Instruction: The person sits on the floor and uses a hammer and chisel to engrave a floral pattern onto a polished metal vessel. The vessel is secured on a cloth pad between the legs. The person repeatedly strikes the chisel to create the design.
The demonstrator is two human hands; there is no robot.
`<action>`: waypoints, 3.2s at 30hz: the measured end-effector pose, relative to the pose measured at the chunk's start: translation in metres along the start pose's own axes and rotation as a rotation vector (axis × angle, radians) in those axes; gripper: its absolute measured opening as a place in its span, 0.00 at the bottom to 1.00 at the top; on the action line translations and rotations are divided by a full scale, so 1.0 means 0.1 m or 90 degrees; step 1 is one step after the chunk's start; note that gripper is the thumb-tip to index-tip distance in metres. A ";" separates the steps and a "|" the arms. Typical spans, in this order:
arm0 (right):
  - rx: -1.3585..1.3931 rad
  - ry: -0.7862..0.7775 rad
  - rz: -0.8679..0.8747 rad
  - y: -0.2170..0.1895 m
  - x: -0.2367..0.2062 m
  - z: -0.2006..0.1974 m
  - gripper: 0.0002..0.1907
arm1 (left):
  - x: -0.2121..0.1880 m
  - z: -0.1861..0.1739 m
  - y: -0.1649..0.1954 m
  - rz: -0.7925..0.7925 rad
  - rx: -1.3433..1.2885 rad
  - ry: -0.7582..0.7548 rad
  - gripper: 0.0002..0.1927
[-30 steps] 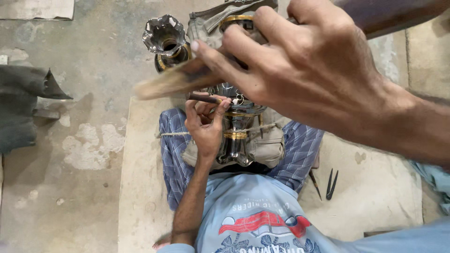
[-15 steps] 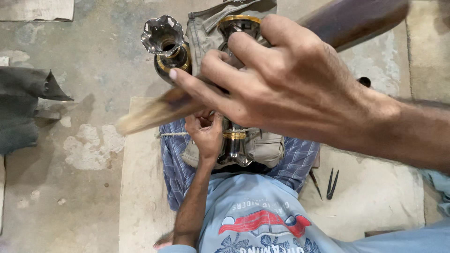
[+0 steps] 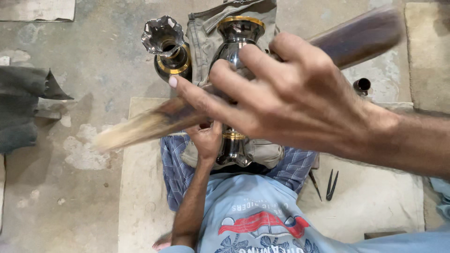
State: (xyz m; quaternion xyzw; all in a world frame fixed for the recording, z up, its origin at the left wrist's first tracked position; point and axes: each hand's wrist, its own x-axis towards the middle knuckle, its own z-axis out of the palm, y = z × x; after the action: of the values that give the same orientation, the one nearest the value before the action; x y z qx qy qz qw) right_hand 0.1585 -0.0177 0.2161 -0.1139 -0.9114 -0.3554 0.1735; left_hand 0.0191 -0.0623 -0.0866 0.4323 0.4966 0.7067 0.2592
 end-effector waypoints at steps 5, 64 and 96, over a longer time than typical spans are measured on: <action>-0.169 -0.170 -0.054 0.09 -0.19 0.01 0.24 | 0.14 -0.05 0.22 0.036 0.074 -0.073 0.23; 0.364 -0.237 0.579 -0.08 -2.17 1.16 0.36 | 1.34 0.32 0.85 -0.016 0.170 -0.636 0.27; 0.522 0.085 0.718 -0.76 -2.80 1.37 0.28 | 1.36 0.44 1.03 0.117 0.282 -0.757 0.30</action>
State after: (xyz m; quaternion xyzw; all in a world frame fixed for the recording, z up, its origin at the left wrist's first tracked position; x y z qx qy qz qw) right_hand 0.3566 -0.0023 -0.0357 -0.4728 -0.7609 0.1551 0.4164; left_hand -0.0029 0.0281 0.0627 0.8344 0.3634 0.2461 0.3333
